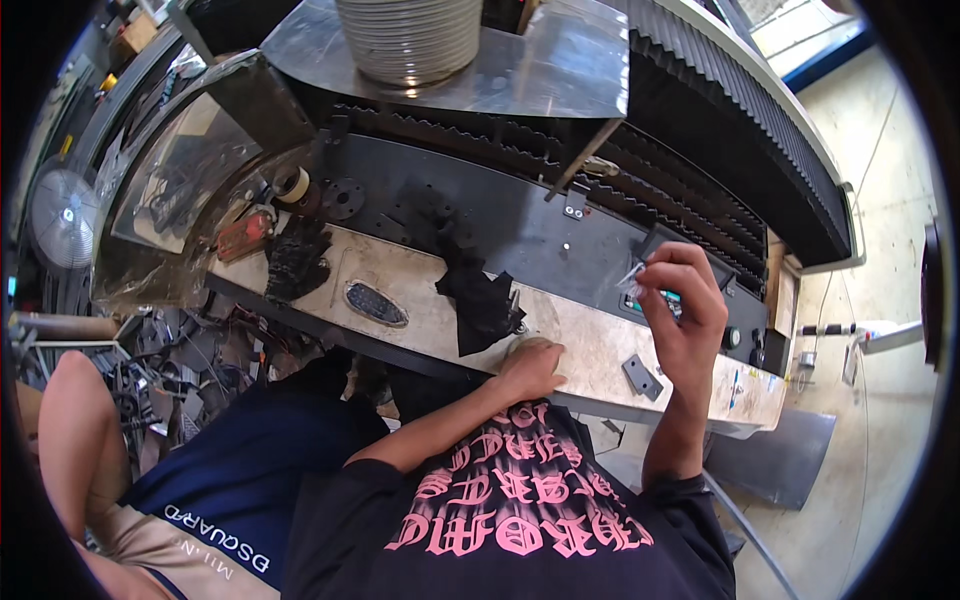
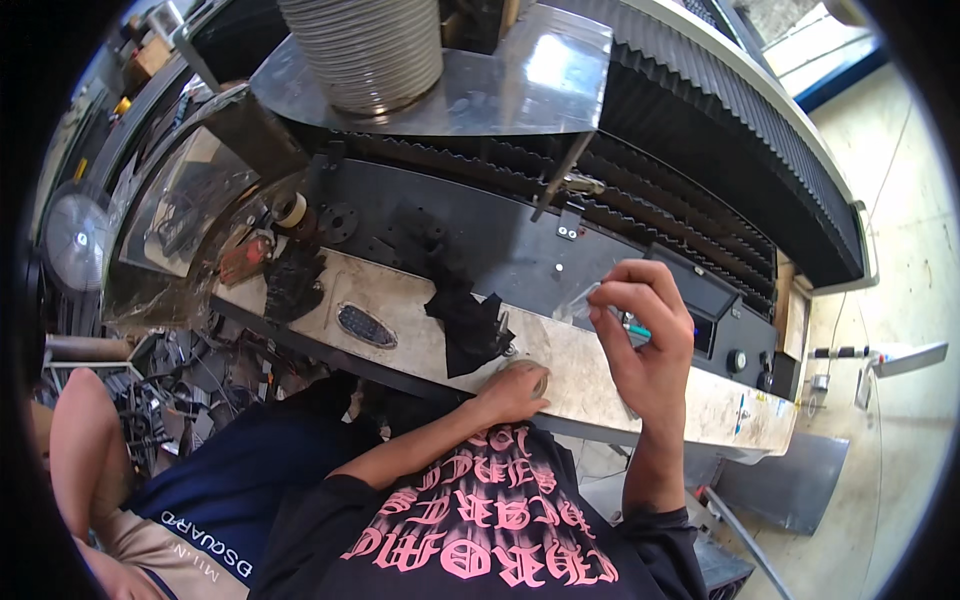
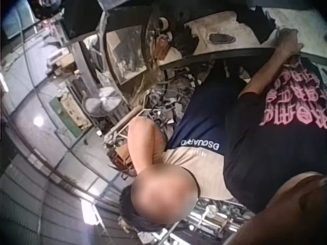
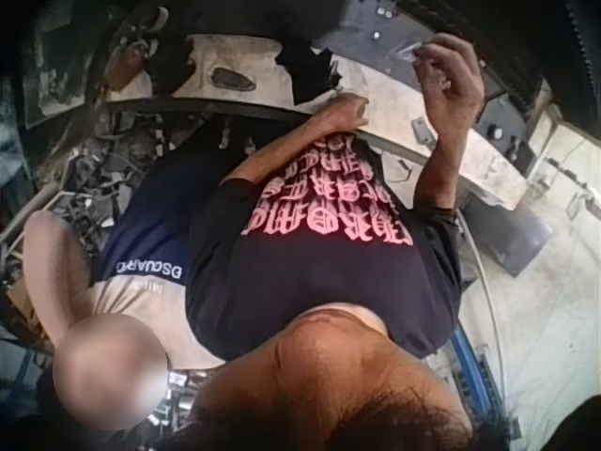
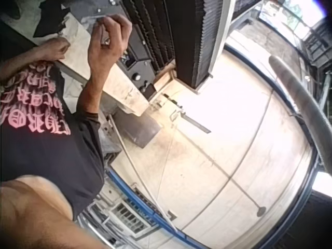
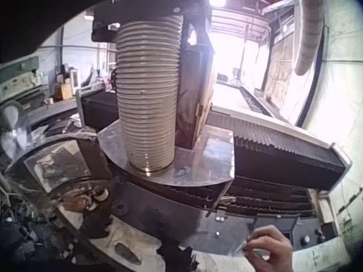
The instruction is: The person assembles a mechanical component on a workbench, using a handheld remote control to operate a machine. They handle a roll of tape, a black cloth, and a small plastic bag containing metal parts. The person places a metal part into the machine and uses the remote to adjust it.
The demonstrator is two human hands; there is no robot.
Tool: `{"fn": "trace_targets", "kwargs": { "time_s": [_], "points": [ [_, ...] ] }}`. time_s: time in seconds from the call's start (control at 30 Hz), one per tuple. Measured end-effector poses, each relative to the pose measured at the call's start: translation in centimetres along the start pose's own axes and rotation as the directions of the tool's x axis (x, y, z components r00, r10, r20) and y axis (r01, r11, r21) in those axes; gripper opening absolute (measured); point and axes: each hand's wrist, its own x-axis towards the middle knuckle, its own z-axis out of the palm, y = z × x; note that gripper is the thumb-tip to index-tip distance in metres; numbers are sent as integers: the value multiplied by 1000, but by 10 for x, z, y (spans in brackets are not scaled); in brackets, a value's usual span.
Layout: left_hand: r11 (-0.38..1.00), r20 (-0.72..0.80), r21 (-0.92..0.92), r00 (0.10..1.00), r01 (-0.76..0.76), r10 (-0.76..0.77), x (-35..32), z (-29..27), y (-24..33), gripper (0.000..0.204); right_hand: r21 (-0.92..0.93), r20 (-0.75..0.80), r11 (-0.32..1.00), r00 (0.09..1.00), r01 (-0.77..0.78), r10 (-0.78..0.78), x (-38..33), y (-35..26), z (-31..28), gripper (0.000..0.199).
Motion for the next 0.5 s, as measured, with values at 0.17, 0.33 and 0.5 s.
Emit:
{"fn": "trace_targets", "kwargs": {
  "time_s": [0.17,0.33,0.5],
  "points": [
    [339,35,-940,975,-42,218,-44,-94,87,53,-56,74,998,997,19,-15,1,0,38,19],
    [-51,-131,-989,982,-139,-137,-67,-133,95,54,-80,131,974,971,213,-202,8,-2,73,23],
    [-243,-173,-928,905,-282,-389,-77,-159,70,53,-17,227,938,915,346,-334,18,-8,93,24]
  ]
}}
